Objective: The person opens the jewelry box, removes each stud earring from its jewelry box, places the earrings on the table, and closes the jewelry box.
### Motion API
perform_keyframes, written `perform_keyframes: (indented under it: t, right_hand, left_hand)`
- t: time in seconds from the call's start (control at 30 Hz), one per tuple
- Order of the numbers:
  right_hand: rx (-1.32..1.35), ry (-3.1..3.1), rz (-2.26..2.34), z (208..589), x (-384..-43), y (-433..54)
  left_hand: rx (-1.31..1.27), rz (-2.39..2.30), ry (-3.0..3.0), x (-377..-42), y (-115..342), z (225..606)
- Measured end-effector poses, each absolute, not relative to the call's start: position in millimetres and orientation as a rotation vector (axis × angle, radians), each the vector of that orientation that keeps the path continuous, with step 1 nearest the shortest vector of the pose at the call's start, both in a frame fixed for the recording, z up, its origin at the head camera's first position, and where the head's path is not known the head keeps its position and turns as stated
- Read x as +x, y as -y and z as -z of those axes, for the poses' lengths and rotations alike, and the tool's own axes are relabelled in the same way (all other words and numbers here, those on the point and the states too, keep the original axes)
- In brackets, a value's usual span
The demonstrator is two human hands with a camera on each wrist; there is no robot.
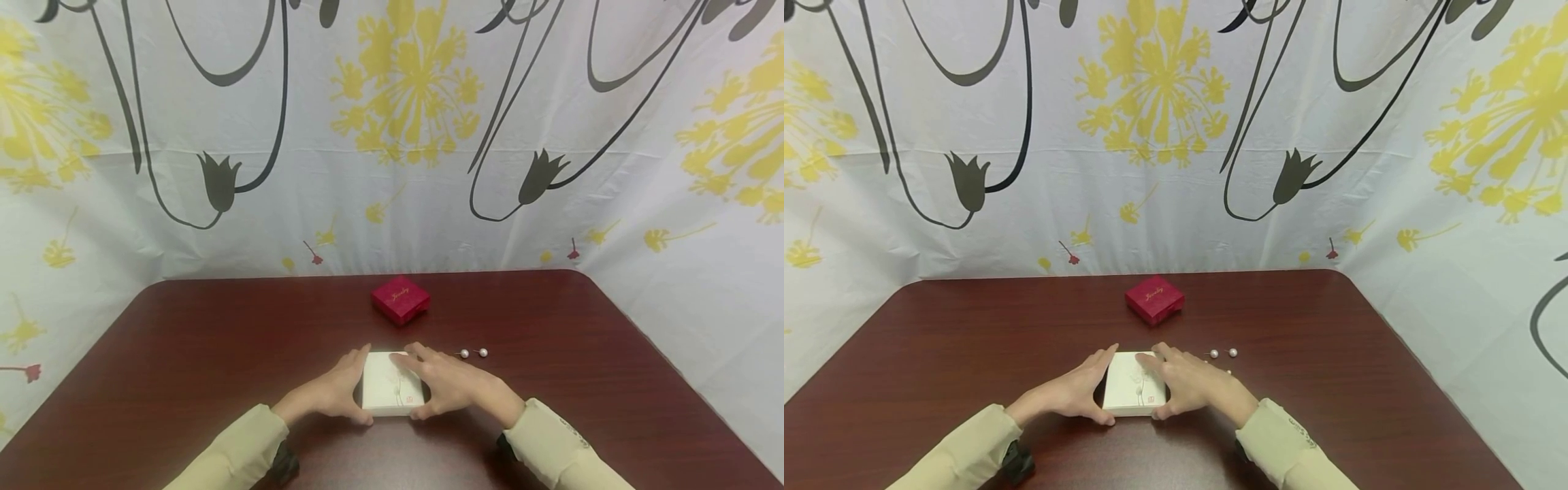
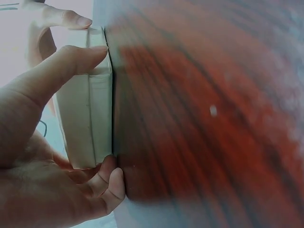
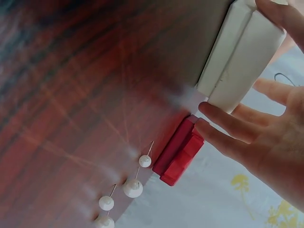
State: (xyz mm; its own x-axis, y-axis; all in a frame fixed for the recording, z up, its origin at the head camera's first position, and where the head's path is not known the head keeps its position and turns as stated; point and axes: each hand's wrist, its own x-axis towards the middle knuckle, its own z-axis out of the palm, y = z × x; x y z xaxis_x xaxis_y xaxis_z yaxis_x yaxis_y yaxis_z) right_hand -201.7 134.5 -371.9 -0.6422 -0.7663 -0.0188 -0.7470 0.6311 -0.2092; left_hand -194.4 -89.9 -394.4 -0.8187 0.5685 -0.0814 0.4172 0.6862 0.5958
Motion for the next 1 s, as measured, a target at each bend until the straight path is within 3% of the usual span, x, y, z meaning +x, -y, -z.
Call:
perform_keyframes:
  t: [0.43,1.0]
  right_hand:
    - [-1.182,-2.719,0.382,377,-200,-138]
    - [-1.247,-2.717,0.462,377,-212,-127]
  left_hand:
    - [0.808,-0.867,-2.626,-194,88,393]
    - [0.934,-0.917,-2.725,-203,100,395]
